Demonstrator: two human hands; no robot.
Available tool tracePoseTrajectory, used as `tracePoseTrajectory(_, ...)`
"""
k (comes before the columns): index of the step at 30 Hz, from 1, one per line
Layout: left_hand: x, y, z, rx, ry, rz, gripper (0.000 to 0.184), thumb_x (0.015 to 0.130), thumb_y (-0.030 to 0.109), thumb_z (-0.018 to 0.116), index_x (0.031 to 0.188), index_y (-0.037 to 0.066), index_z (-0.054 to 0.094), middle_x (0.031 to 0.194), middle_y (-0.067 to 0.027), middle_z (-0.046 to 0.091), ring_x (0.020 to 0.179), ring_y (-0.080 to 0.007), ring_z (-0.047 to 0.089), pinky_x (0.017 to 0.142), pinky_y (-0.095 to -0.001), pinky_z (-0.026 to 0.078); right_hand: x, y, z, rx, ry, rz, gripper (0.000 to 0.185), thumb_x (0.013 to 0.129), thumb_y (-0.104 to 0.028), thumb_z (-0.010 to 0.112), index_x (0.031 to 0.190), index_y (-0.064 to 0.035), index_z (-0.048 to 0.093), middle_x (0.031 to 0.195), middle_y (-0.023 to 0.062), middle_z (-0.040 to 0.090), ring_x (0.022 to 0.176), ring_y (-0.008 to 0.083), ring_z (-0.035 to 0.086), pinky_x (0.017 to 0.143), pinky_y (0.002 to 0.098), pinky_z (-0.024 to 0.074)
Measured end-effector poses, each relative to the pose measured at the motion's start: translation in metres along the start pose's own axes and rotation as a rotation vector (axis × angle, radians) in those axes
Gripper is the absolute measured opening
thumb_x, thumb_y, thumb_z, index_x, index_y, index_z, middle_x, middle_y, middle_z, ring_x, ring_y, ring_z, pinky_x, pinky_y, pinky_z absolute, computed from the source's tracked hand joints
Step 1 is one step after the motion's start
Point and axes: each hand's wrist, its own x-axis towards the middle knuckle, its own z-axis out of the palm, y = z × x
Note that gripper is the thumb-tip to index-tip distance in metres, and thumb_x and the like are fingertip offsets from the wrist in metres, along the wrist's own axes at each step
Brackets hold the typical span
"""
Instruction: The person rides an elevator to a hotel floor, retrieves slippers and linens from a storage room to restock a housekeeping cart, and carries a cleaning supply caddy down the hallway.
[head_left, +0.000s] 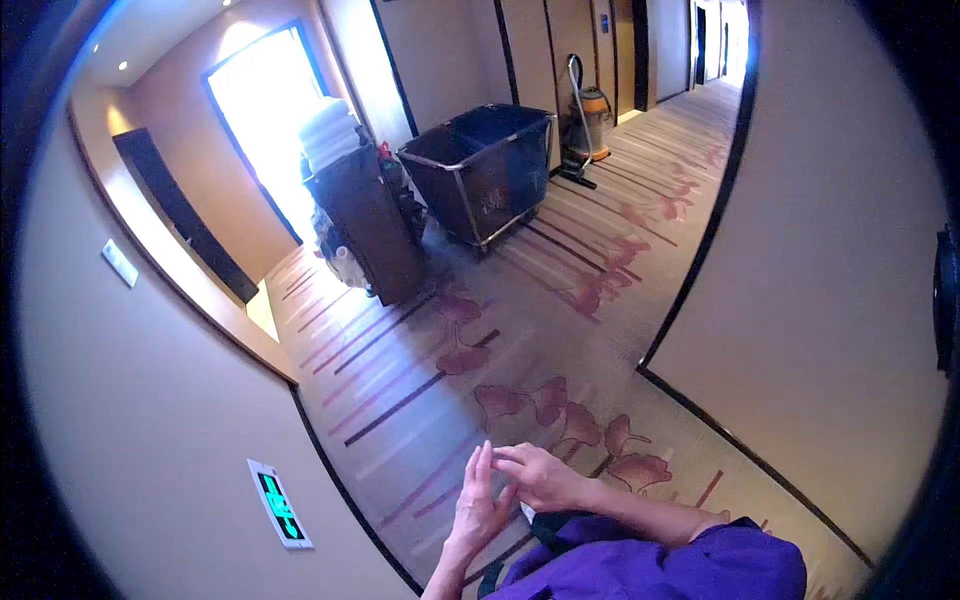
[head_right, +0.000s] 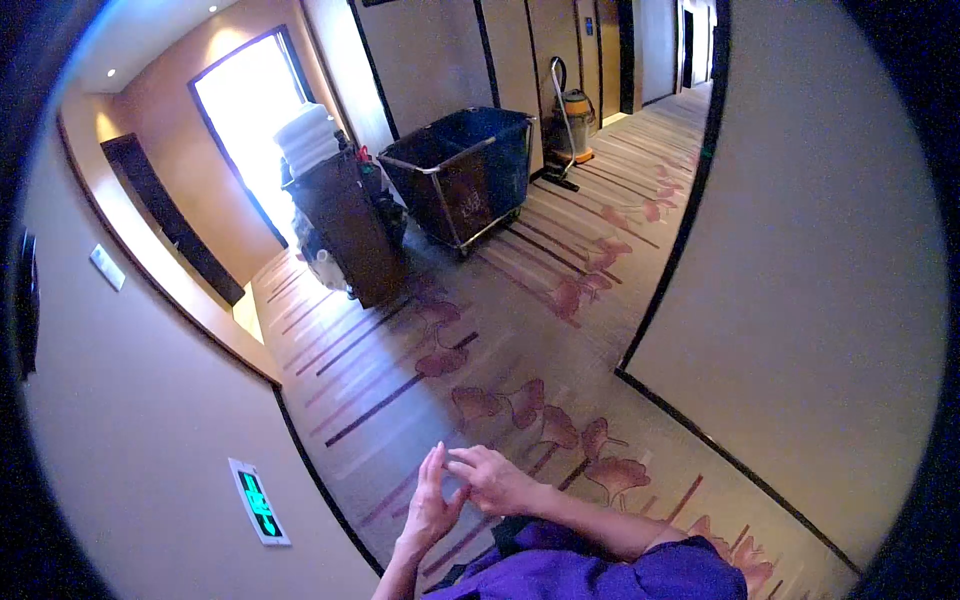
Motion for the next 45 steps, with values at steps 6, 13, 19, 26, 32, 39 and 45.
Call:
tracePoseTrajectory(6, 0.078, -0.064, -0.084, -0.018, 0.093, -0.099, 0.079, 0.088, 0.009, 0.071, 0.155, -0.001, 0.030, 0.152, -0.0281, 0.042, 0.140, -0.0430, 0.044, 0.114, -0.0464, 0.041, 0.147, 0.044, 0.038, 0.067, -0.118, -0.185, 0.056, 0.072, -0.008, 0.068, 0.127, 0.0002, 0.057, 0.126, 0.0182, 0.060, 0.115, 0.0375, 0.056, 0.099, 0.0470, 0.0466)
tracePoseTrajectory(13, 0.178, -0.171, -0.143, -0.193, -0.026, -0.333, 0.073, 0.092, 0.014, 0.066, 0.156, 0.004, 0.031, 0.138, -0.0295, 0.056, 0.123, -0.0428, 0.060, 0.103, -0.0453, 0.050, 0.285, 0.106, 0.069, 0.062, -0.164, -0.199, 0.050, 0.076, -0.008, 0.067, 0.125, -0.0010, 0.058, 0.122, 0.0169, 0.061, 0.109, 0.0360, 0.058, 0.096, 0.0460, 0.0477)
tracePoseTrajectory(19, 0.302, -0.268, -0.216, -0.107, 0.043, -0.140, 0.074, 0.089, 0.011, 0.068, 0.155, 0.004, 0.033, 0.131, -0.0273, 0.061, 0.122, -0.0430, 0.061, 0.102, -0.0460, 0.050, 0.428, 0.156, 0.072, 0.008, -0.186, -0.070, 0.064, 0.080, -0.013, 0.074, 0.138, 0.0000, 0.051, 0.134, 0.0196, 0.056, 0.121, 0.0371, 0.054, 0.104, 0.0471, 0.0450)
tracePoseTrajectory(26, 0.424, -0.336, -0.294, -0.053, 0.012, -0.114, 0.070, 0.092, 0.016, 0.070, 0.152, 0.004, 0.037, 0.130, -0.0251, 0.062, 0.122, -0.0405, 0.061, 0.102, -0.0454, 0.050, 0.562, 0.204, 0.053, -0.062, -0.079, -0.037, 0.058, 0.079, -0.010, 0.072, 0.134, -0.0003, 0.055, 0.133, 0.0185, 0.057, 0.120, 0.0365, 0.055, 0.104, 0.0472, 0.0455)
tracePoseTrajectory(32, 0.538, -0.411, -0.344, 0.012, 0.061, -0.101, 0.067, 0.093, 0.019, 0.070, 0.150, 0.003, 0.040, 0.133, -0.0250, 0.061, 0.124, -0.0405, 0.059, 0.103, -0.0461, 0.049, 0.661, 0.293, 0.060, 0.039, -0.043, 0.044, 0.050, 0.082, -0.010, 0.075, 0.129, -0.0027, 0.061, 0.127, 0.0182, 0.062, 0.117, 0.0369, 0.058, 0.103, 0.0459, 0.0468)
tracePoseTrajectory(39, 0.711, -0.497, -0.433, 0.124, 0.257, -0.122, 0.047, 0.093, 0.017, 0.071, 0.135, 0.002, 0.055, 0.115, -0.0217, 0.065, 0.109, -0.0341, 0.065, 0.094, -0.0441, 0.052, 0.849, 0.425, 0.035, 0.016, 0.137, -0.035, 0.035, 0.087, -0.012, 0.071, 0.119, -0.0004, 0.063, 0.113, 0.0176, 0.067, 0.107, 0.0386, 0.061, 0.096, 0.0458, 0.0487)
tracePoseTrajectory(45, 0.869, -0.563, -0.524, 0.279, 0.540, 0.018, 0.034, 0.096, 0.014, 0.068, 0.124, -0.002, 0.059, 0.113, -0.0248, 0.064, 0.107, -0.0410, 0.063, 0.095, -0.0473, 0.051, 1.022, 0.526, -0.027, -0.134, 0.449, -0.109, 0.030, 0.082, -0.001, 0.069, 0.112, -0.0019, 0.063, 0.106, 0.0182, 0.065, 0.101, 0.0399, 0.060, 0.091, 0.0470, 0.0503)
